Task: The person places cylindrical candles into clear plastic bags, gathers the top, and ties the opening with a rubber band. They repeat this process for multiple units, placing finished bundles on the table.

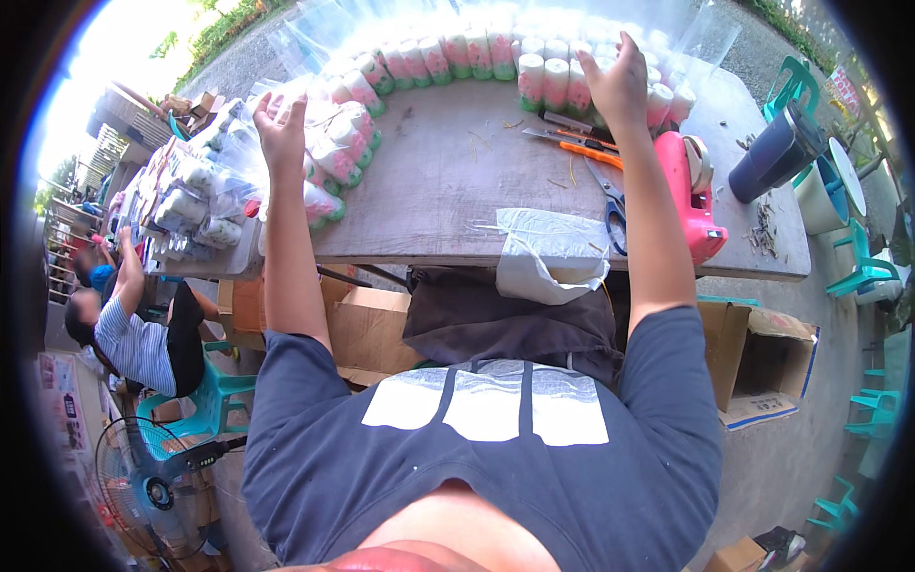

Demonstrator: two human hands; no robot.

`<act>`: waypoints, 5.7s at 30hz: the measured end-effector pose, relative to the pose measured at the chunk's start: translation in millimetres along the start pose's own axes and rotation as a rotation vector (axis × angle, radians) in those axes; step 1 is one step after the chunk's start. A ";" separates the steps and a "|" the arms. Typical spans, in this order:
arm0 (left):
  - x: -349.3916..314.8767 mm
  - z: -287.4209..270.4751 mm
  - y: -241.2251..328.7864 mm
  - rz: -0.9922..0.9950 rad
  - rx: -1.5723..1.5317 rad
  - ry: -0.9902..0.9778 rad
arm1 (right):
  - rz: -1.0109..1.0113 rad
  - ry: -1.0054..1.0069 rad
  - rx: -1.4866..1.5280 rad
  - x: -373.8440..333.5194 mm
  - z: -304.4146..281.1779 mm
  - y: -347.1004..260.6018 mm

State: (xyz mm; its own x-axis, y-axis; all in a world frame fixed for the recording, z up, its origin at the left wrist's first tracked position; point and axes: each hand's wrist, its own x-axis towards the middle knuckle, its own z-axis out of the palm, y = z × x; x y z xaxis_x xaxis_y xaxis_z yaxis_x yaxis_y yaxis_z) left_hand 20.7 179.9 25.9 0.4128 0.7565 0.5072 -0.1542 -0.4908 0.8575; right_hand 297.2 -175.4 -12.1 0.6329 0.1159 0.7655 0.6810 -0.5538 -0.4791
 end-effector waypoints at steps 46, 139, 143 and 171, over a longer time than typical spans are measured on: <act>-303.4 2.0 -9.1 -1.284 -0.657 -1.231 | 0.981 -0.832 1.201 -283.9 -115.1 -167.9; -320.4 15.9 53.2 -1.003 -0.422 -1.499 | 0.283 -1.529 0.893 -216.8 -170.6 -104.3; -320.6 6.1 48.7 -1.436 -0.494 -1.332 | 0.125 -1.532 0.773 -243.0 -156.8 -98.7; -303.3 4.9 53.6 -1.071 -1.421 -1.252 | -1.401 -0.078 0.120 -208.7 -171.0 -89.8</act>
State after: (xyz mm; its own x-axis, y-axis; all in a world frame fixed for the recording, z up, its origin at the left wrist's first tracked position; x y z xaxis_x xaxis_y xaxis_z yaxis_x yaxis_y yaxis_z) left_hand -108.4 -78.0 -82.4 0.8906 -0.4373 0.1251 0.3350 0.8167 0.4699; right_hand 40.9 -290.8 -55.4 -0.5713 0.5518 0.6075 0.7785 0.1299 0.6141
